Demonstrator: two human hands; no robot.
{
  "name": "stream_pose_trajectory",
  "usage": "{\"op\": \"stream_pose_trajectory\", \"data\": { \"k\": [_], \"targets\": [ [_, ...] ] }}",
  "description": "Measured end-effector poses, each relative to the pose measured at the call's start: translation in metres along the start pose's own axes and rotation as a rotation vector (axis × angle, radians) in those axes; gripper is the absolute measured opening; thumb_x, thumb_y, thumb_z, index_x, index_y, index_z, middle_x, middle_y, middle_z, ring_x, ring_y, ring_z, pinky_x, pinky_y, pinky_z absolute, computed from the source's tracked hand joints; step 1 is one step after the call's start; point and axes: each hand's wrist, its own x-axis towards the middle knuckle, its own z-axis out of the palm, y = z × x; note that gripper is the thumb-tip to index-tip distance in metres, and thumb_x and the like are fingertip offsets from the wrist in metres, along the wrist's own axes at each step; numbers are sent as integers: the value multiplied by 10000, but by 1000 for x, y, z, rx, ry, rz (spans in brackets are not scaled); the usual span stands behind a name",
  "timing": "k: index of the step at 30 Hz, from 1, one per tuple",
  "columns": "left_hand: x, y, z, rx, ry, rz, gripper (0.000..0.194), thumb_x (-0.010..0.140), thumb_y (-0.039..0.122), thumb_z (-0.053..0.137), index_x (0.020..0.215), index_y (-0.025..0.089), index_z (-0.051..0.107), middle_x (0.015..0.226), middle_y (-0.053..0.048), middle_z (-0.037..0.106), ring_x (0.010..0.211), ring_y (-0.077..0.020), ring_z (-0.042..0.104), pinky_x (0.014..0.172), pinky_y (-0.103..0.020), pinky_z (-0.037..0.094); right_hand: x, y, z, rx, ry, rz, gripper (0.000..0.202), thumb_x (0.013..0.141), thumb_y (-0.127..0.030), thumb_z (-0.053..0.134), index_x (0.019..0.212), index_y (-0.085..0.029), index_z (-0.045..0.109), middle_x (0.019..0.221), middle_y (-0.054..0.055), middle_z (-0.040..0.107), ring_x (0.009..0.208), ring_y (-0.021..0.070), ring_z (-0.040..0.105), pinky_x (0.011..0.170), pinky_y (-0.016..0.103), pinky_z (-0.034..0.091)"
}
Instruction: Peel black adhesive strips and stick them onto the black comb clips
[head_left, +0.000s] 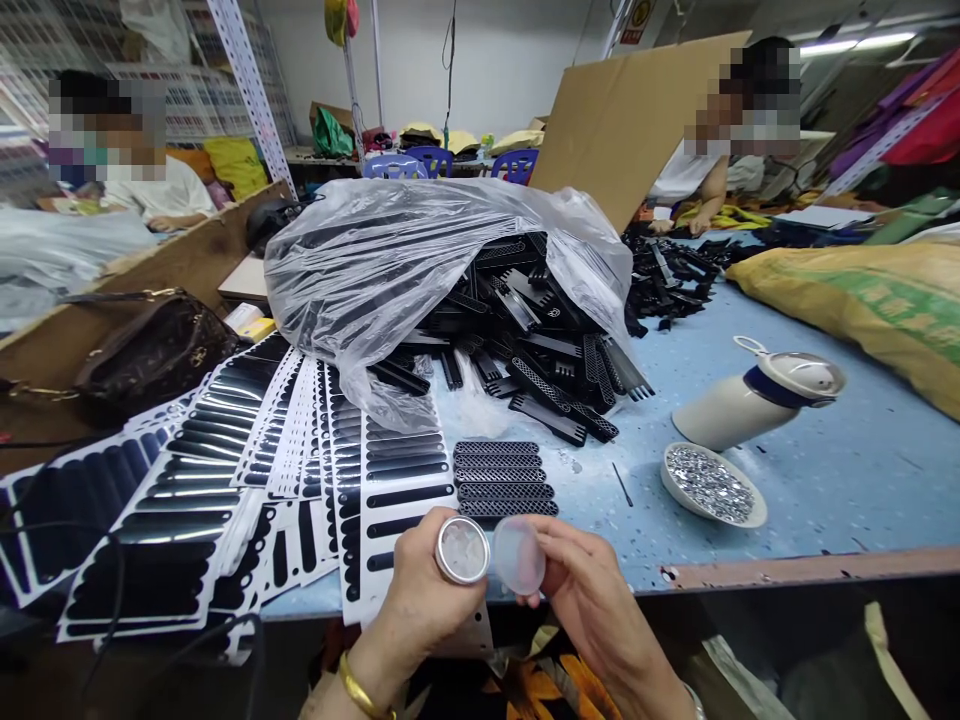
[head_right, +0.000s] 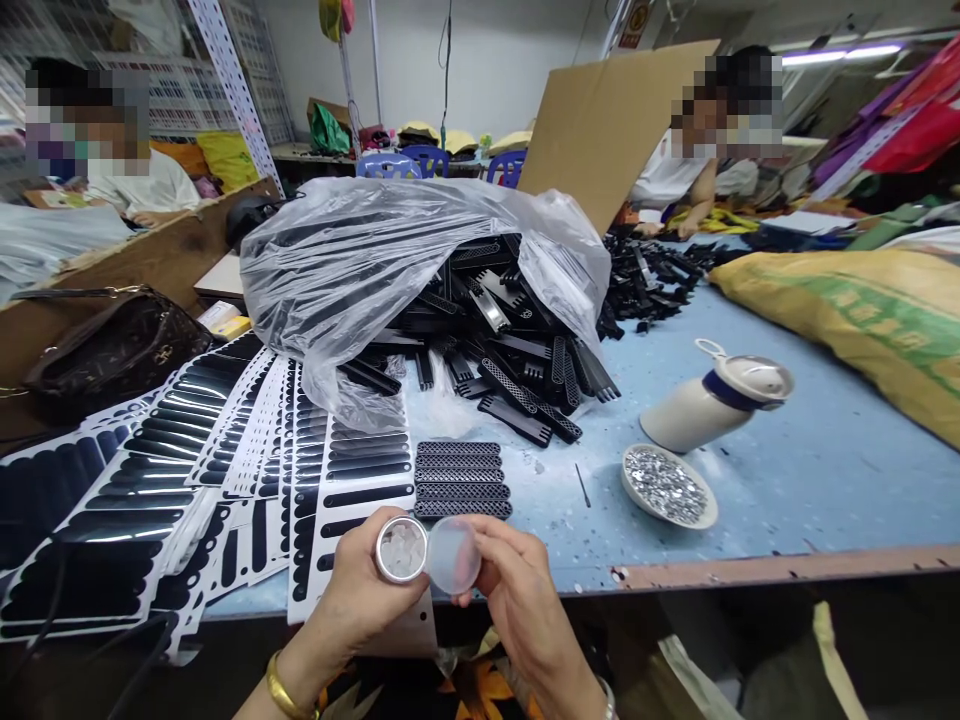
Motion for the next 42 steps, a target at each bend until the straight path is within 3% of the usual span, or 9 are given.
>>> {"op": "stream_pose_trajectory", "data": {
  "k": [6,11,18,23,29,32,35,40,42],
  "targets": [
    [-7,0,13,28,-29,91,166,605,209,667,729,209,557,599,29,570,524,-123,472,496,-233,356,3,14,9,-692,-28,-450,331,942,-274,421,1058,-162,710,813,67,729,694,206,674,631,292,569],
    [-5,-5,13,138,-31,147,161,623,223,679,689,216,532,629,-4,598,554,-149,501,510,-255,370,0,9,14,-969,-110,-713,359,962,-167,357,1219,-162,609,1019,124,718,915,245,693,823,377,579],
    [0,6,9,201,-134,224,152,696,265,651,807,202,568,693,-51,670,570,-197,597,526,-288,414,7,13,11,-822,-102,-565,377,1033,-363,360,1183,-164,642,1086,128,698,1020,251,661,921,403,545],
    [18,15,8,404,-126,420,98,676,203,652,760,181,606,661,-86,668,578,-241,645,512,-299,424,25,13,6,-752,-91,-434,459,1034,-440,347,1302,-169,603,1259,133,653,1158,280,610,1010,452,484],
    [51,28,15,576,-11,445,144,681,166,632,818,120,633,708,-159,700,621,-301,678,548,-342,481,60,-16,17,-787,-79,-605,541,1023,-516,295,1024,-155,698,941,107,734,928,259,679,844,380,539],
    [53,40,10,457,53,476,181,702,199,638,868,127,625,772,-149,704,670,-279,675,599,-341,508,62,-33,28,-796,-100,-644,530,1013,-530,325,989,-166,709,918,95,737,851,251,682,786,357,541],
    [47,54,-3,153,31,443,298,626,240,724,886,147,611,785,-85,687,662,-216,631,607,-296,492,63,-44,37,-769,30,-626,522,950,-602,441,1066,-181,727,1008,100,748,925,292,694,857,387,544],
    [48,60,-37,-449,-201,142,370,499,230,823,802,144,629,698,10,610,615,-121,535,561,-223,427,75,-57,54,-765,-82,-658,536,935,-613,452,1149,-204,723,1107,112,740,1044,314,687,926,422,556],
    [57,52,-64,-607,-177,45,458,441,220,873,834,122,659,698,5,635,619,-122,559,584,-228,448,81,-61,55,-789,-117,-709,512,945,-573,466,1222,-205,688,1167,110,719,1055,299,690,911,398,575]
  ]
}}
